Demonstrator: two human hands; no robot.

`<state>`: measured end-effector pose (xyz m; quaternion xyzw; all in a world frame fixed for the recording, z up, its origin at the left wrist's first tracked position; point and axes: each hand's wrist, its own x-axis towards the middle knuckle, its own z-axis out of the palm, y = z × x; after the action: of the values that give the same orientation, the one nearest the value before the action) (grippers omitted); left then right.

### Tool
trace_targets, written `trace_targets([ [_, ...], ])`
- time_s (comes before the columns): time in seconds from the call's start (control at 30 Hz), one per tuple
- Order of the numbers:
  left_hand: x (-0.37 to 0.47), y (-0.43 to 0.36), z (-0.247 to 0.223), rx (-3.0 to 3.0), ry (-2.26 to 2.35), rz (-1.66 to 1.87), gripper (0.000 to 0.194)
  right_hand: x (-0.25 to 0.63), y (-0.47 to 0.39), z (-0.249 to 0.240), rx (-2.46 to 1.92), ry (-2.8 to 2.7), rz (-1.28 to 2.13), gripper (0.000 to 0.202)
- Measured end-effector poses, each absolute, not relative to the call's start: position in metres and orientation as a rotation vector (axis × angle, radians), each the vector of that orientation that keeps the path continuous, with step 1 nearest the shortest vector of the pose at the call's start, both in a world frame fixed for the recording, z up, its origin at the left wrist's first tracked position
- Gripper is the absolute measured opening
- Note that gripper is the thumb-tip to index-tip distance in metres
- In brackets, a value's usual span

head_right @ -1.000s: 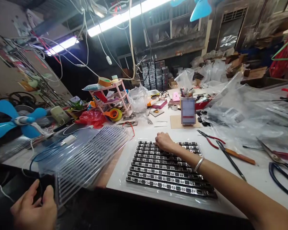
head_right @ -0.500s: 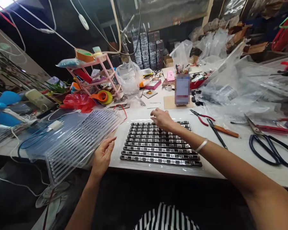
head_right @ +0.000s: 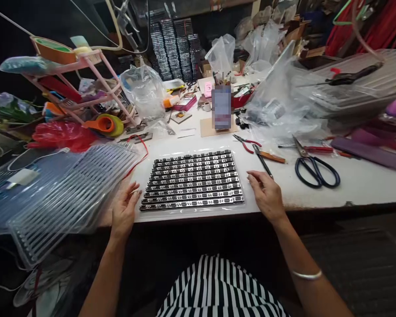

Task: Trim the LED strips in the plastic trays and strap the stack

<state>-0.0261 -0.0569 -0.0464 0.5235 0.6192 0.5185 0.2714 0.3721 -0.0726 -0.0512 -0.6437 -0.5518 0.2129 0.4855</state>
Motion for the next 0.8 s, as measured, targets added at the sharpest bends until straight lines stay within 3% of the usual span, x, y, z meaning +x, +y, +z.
trace_targets([
  [0.37, -0.025, -0.058, -0.044, 1.741, 1.819, 1.231, 0.045, 0.372, -0.071, -0.053, -1.542, -1.568, 0.325, 0.033],
  [0.57, -0.025, -0.057, -0.043, 1.935, 1.849, 1.114, 0.042, 0.374, -0.072, -0.049, -1.623, -1.495, 0.446, 0.035],
  [0.8, 0.009, -0.003, 0.014, 2.387, 1.682, 0.848, 0.026, 0.368, -0.057, -0.042, -1.737, -1.484, 0.556, 0.043],
])
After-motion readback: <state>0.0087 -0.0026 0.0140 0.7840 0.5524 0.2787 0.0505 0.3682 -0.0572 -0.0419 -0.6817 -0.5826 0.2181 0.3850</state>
